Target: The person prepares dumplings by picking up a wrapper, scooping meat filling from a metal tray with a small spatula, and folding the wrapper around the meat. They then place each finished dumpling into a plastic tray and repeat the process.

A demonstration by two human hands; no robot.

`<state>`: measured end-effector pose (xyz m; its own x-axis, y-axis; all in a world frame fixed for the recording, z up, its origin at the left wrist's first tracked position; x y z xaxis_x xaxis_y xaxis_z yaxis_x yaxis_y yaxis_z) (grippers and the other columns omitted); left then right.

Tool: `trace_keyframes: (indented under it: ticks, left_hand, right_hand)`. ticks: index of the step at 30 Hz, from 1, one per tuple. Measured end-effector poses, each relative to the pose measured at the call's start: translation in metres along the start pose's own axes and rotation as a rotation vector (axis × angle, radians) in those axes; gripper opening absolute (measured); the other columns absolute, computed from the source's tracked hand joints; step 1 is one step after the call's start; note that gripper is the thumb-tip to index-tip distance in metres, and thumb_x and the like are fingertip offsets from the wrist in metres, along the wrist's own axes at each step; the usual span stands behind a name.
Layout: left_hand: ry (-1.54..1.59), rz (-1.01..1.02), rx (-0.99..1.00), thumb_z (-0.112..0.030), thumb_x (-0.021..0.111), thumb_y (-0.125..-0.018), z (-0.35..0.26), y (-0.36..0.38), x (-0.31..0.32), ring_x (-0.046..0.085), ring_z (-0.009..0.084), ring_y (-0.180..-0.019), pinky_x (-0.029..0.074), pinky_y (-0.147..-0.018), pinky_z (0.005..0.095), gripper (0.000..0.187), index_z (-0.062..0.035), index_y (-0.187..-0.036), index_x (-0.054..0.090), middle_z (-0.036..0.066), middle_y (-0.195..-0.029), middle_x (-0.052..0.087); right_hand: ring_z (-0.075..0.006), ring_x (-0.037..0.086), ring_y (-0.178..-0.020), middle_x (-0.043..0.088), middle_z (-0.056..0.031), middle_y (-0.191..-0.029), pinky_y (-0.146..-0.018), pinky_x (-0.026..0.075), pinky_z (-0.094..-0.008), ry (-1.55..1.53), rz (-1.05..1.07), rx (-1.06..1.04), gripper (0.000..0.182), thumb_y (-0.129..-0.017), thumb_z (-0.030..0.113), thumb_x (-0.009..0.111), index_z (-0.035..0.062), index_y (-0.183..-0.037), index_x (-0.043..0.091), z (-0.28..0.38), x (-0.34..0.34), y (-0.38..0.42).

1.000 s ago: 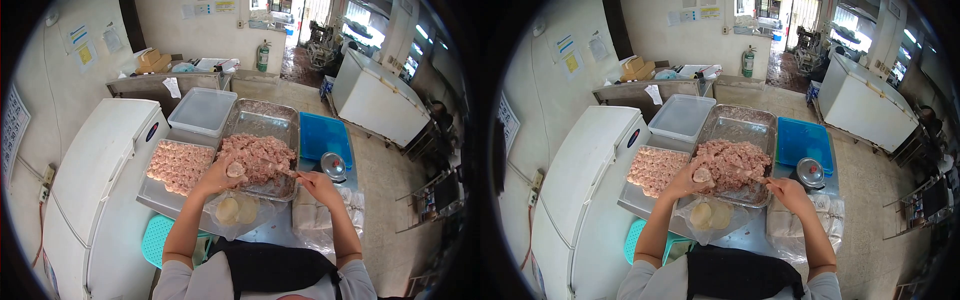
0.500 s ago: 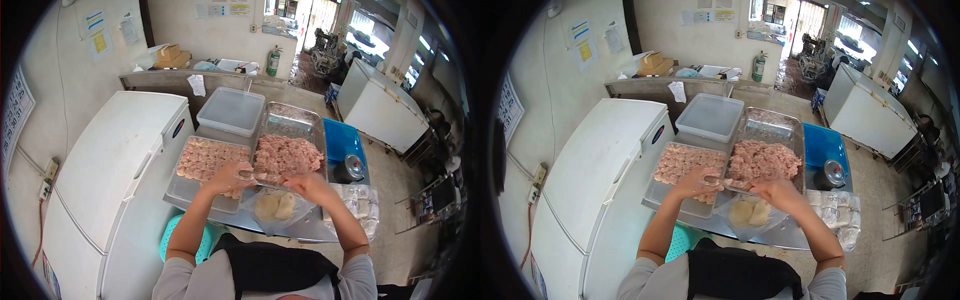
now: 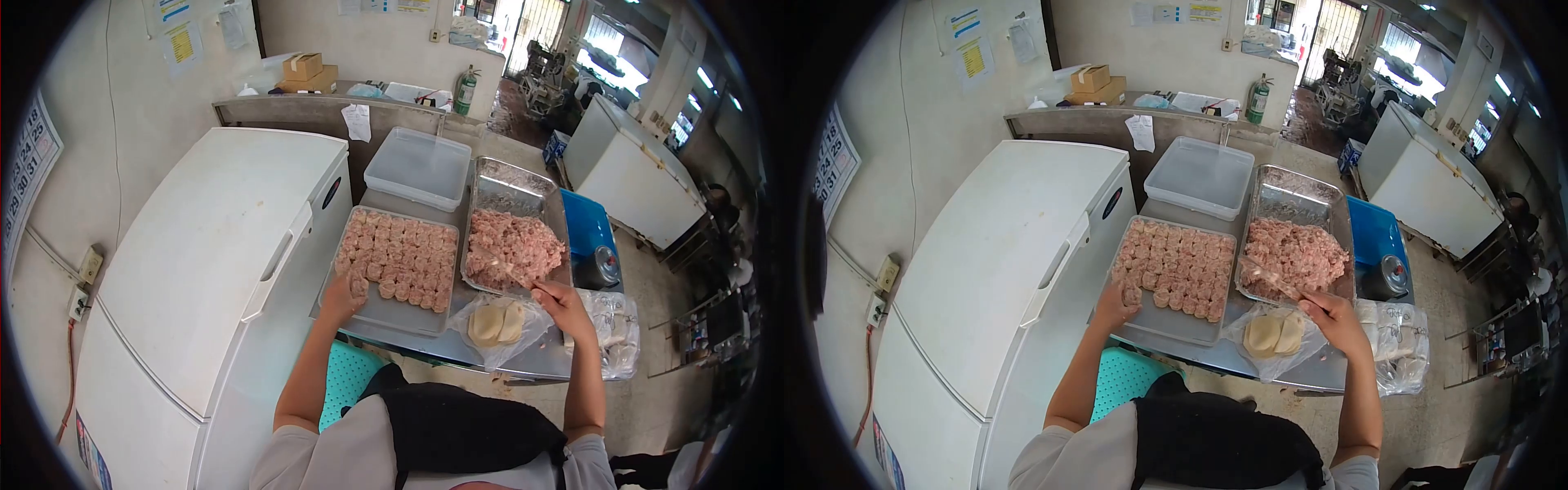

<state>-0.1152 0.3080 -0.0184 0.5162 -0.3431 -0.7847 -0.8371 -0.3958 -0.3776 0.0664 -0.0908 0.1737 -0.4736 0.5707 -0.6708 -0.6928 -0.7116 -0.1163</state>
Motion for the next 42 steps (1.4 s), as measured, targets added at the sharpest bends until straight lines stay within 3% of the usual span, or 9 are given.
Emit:
trace_keyframes:
  ticks: [2, 11, 18, 22, 25, 28, 32, 34, 42]
  left_hand:
    - [0.151, 0.205, -0.307, -0.023, 0.076, -0.071, -0.015, 0.002, 0.007, 0.062, 0.0416, -0.093, 0.051, -0.082, 0.0452, 0.083, 0.0022, -0.139, 0.035, 0.027, -0.115, 0.058]
    - [0.046, 0.109, -0.263, -0.019, 0.076, -0.073, -0.006, -0.013, 0.066, 0.060, 0.0425, -0.099, 0.051, -0.080, 0.0442, 0.088, 0.0055, -0.141, 0.026, 0.030, -0.119, 0.053]
    - [-0.109, 0.074, -0.211, -0.020, 0.076, -0.074, -0.108, -0.026, 0.012, 0.055, 0.0412, -0.112, 0.051, -0.086, 0.0423, 0.080, 0.0061, -0.137, 0.034, 0.027, -0.131, 0.045]
    - [1.038, 0.642, -0.208, -0.025, 0.074, -0.081, -0.226, -0.062, 0.055, 0.062, 0.0195, -0.089, 0.050, -0.080, 0.0295, 0.082, 0.0031, -0.144, 0.030, 0.013, -0.106, 0.062]
    - [1.237, 0.545, -0.239, -0.029, 0.072, -0.083, -0.277, -0.055, 0.082, 0.062, 0.0214, -0.090, 0.050, -0.079, 0.0310, 0.064, -0.0011, -0.134, 0.047, 0.012, -0.107, 0.062]
    - [0.587, 0.297, 0.010, -0.026, 0.073, -0.080, -0.272, -0.030, 0.112, 0.062, 0.0263, -0.090, 0.049, -0.080, 0.0346, 0.050, -0.0051, -0.123, 0.056, 0.012, -0.107, 0.062]
    - [0.410, 0.425, -0.164, -0.020, 0.074, -0.076, -0.262, 0.003, 0.151, 0.061, 0.0314, -0.087, 0.049, -0.080, 0.0404, 0.044, -0.0051, -0.114, 0.058, 0.014, -0.096, 0.061]
    - [0.147, 0.084, 0.080, -0.019, 0.073, -0.076, -0.269, 0.013, 0.157, 0.060, 0.0314, -0.086, 0.048, -0.080, 0.0400, 0.031, -0.0032, -0.101, 0.062, 0.013, -0.091, 0.060]
    - [0.509, 0.164, -0.291, -0.017, 0.064, -0.088, -0.253, 0.023, 0.154, 0.060, 0.0271, -0.101, 0.047, -0.088, 0.0361, 0.019, 0.0008, -0.094, 0.066, 0.013, -0.106, 0.064]
  right_hand:
    - [-0.0116, 0.055, -0.072, 0.063, -0.0077, -0.080, -0.067, 0.045, -0.0269, -0.005, -0.002, 0.085, 0.025, -0.093, 0.017, 0.062, -0.0016, -0.109, 0.065, -0.010, 0.000, 0.009]
    - [-0.0274, 0.056, -0.064, 0.060, -0.0158, -0.073, -0.063, 0.045, -0.0356, 0.231, -0.023, 0.197, 0.025, -0.094, 0.022, 0.058, -0.0013, -0.089, 0.064, -0.045, -0.019, -0.002]
    - [-0.0382, 0.062, -0.075, 0.063, -0.0173, -0.080, -0.066, 0.048, -0.0444, 0.352, 0.007, -0.231, 0.020, -0.091, 0.020, 0.058, 0.0019, -0.085, 0.065, -0.035, -0.042, -0.027]
    - [-0.0353, 0.064, -0.080, 0.065, -0.0137, -0.082, -0.066, 0.052, -0.0436, 0.361, 0.051, -0.334, 0.025, -0.092, 0.025, 0.055, 0.0043, -0.086, 0.066, -0.038, -0.006, -0.037]
    - [-0.0333, 0.065, -0.079, 0.065, -0.0124, -0.082, -0.066, 0.052, -0.0440, 0.618, 0.085, -0.287, 0.026, -0.093, 0.028, 0.054, 0.0058, -0.086, 0.067, -0.080, -0.028, -0.064]
    - [-0.0323, 0.066, -0.077, 0.067, -0.0125, -0.084, -0.065, 0.053, -0.0446, 0.768, 0.167, -0.341, 0.027, -0.093, 0.028, 0.054, 0.0064, -0.084, 0.067, -0.130, -0.030, -0.080]
    - [-0.0319, 0.067, -0.075, 0.068, -0.0132, -0.082, -0.065, 0.053, -0.0448, 0.697, 0.319, -0.296, 0.030, -0.093, 0.028, 0.052, 0.0054, -0.081, 0.068, -0.178, 0.008, -0.081]
    - [-0.0329, 0.067, -0.076, 0.068, -0.0151, -0.078, -0.067, 0.053, -0.0445, 0.658, 0.373, -0.319, 0.032, -0.093, 0.028, 0.051, 0.0041, -0.078, 0.067, -0.181, 0.019, -0.077]
    - [-0.0355, 0.064, -0.075, 0.065, -0.0164, -0.077, -0.068, 0.051, -0.0455, 0.145, 0.386, -0.204, 0.030, -0.093, 0.029, 0.051, 0.0072, -0.080, 0.067, -0.202, -0.035, -0.057]
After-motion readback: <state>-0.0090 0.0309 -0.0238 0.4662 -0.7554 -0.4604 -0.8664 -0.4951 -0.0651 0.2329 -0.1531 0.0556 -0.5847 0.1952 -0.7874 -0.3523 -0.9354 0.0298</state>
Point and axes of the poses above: each hand's wrist, its own y-axis away from the middle knuckle, its own x-axis out of the palm, z = x × y, the point moved 2 cm from there along -y, towards the middle knuckle
